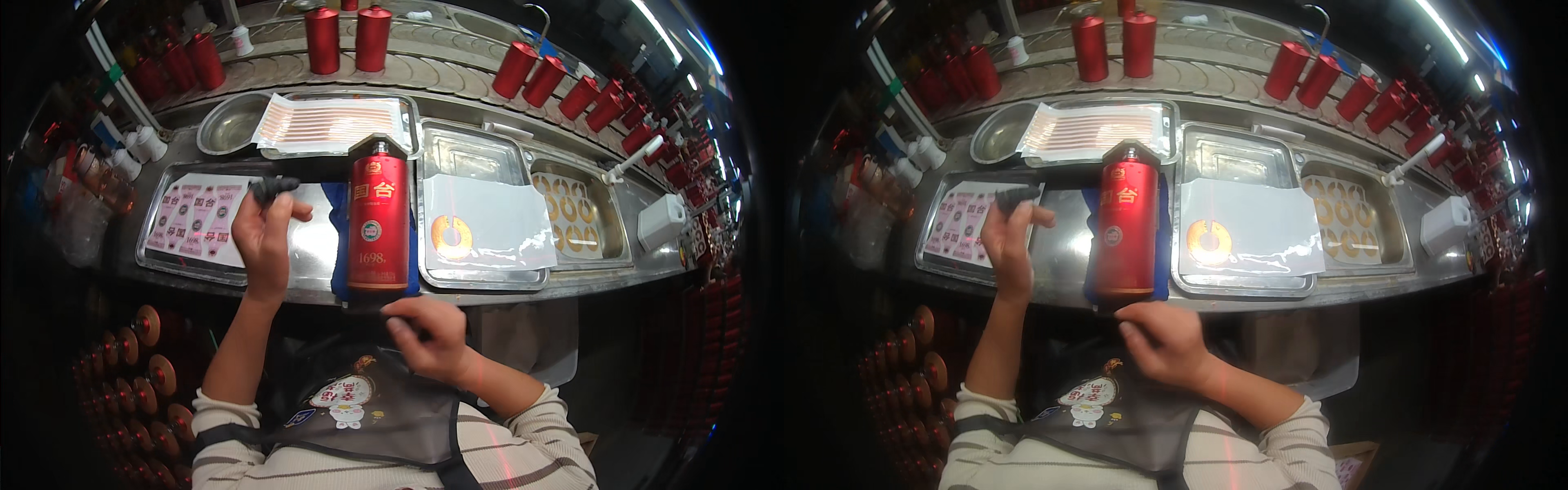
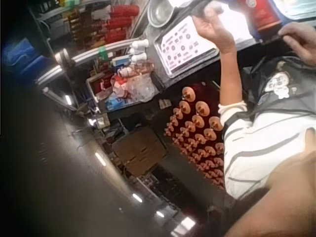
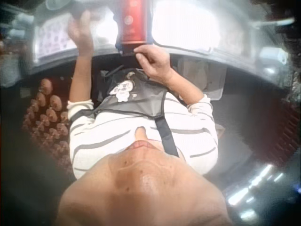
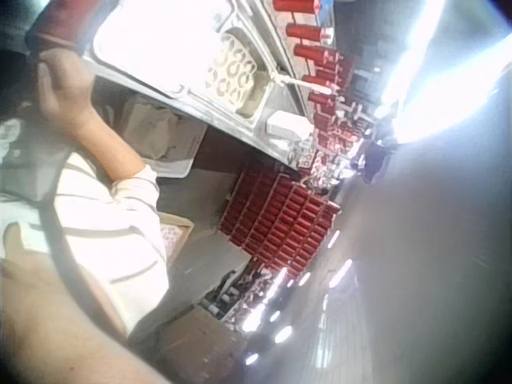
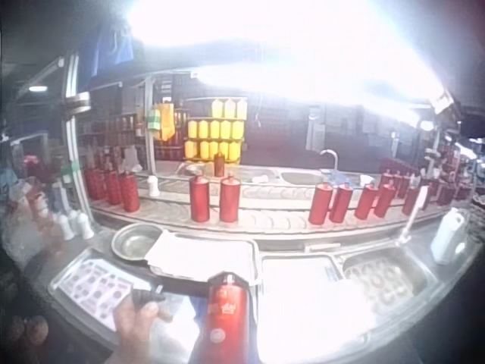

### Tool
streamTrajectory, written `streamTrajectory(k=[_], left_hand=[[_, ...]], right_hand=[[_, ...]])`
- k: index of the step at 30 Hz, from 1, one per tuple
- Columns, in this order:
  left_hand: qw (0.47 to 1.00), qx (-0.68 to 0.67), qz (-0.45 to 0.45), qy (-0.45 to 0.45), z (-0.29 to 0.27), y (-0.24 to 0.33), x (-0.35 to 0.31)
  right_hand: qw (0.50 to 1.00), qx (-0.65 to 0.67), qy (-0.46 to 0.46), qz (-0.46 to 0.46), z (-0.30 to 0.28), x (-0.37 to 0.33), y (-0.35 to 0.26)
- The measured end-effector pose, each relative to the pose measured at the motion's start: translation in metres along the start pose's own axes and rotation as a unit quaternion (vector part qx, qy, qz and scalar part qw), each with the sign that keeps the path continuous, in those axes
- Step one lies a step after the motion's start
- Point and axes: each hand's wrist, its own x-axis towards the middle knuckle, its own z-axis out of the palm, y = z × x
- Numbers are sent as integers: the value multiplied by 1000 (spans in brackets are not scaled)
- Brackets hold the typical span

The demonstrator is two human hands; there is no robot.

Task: The person picks up a red cylindrical bottle, applies a circular gold sticker to the neck, then places a red body label on the bottle and smooths it. They wipe the bottle with a blue cloth and place it on a tray, repeating the process with another bottle.

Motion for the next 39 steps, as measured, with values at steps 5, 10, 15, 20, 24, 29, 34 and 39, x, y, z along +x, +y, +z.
streamTrajectory(k=[5,10,15,20,24,29,34,39], left_hand=[[968,225,-35,-109,52,-32,82],[933,272,-136,-193,91,-37,93],[946,253,-163,-118,73,-43,85],[982,129,-124,-52,-12,24,32],[996,84,-10,-6,-73,122,-61],[936,230,99,247,-46,274,-235],[581,630,88,507,16,404,-453],[300,698,-127,637,20,368,-518]], right_hand=[[985,-123,-23,119,-20,9,33],[986,-109,-56,117,4,30,58],[982,-2,-97,160,2,30,33],[968,57,-234,70,-33,36,0],[905,76,-346,-234,-36,57,25],[785,68,-312,-531,25,64,-18],[766,177,-405,-467,73,28,-74],[793,132,-486,-342,83,4,-56]])
